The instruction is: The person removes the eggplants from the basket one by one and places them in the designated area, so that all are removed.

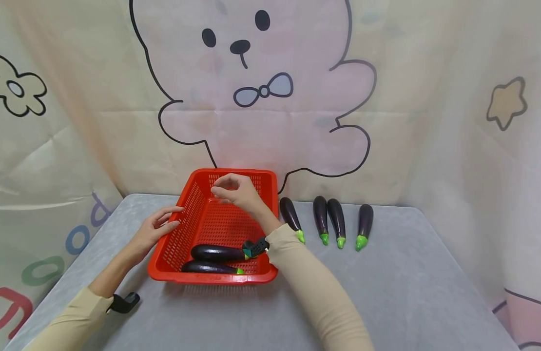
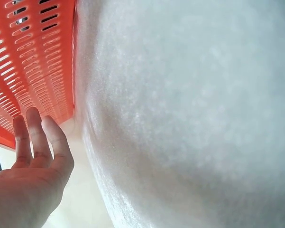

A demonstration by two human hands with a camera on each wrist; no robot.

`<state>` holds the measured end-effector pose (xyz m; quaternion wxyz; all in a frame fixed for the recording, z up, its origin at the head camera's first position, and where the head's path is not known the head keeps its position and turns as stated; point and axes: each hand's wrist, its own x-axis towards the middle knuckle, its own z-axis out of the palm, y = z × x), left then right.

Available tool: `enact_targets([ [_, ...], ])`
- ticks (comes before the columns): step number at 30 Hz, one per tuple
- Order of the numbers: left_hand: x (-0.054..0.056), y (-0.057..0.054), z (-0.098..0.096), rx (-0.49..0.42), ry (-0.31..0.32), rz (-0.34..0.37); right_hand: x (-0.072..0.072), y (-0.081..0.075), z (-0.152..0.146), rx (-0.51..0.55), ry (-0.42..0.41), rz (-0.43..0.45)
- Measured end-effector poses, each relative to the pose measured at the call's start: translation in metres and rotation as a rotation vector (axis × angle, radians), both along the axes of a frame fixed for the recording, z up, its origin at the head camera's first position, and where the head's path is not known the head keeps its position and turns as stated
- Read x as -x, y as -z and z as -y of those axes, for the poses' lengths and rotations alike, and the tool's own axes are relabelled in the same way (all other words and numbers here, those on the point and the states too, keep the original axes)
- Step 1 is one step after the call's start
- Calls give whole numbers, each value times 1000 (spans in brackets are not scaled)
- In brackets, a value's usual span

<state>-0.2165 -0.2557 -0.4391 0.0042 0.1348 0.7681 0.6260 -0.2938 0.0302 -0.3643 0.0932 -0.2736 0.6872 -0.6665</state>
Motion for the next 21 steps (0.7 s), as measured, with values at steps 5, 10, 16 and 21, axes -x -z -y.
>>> enact_targets([
  [5,1,-1,0,-14,17,6,-4,4,10,-39,-49,-5],
  [10,1,-3,-1,-20,27,12,-7,5,17,-56,-80,0],
  [16,-1,-2,-2,-11,28,11,-7,8,23,-115,-109,14],
  [21,0,-2,-1,-13,24,11,-7,8,30,-111,-146,67],
])
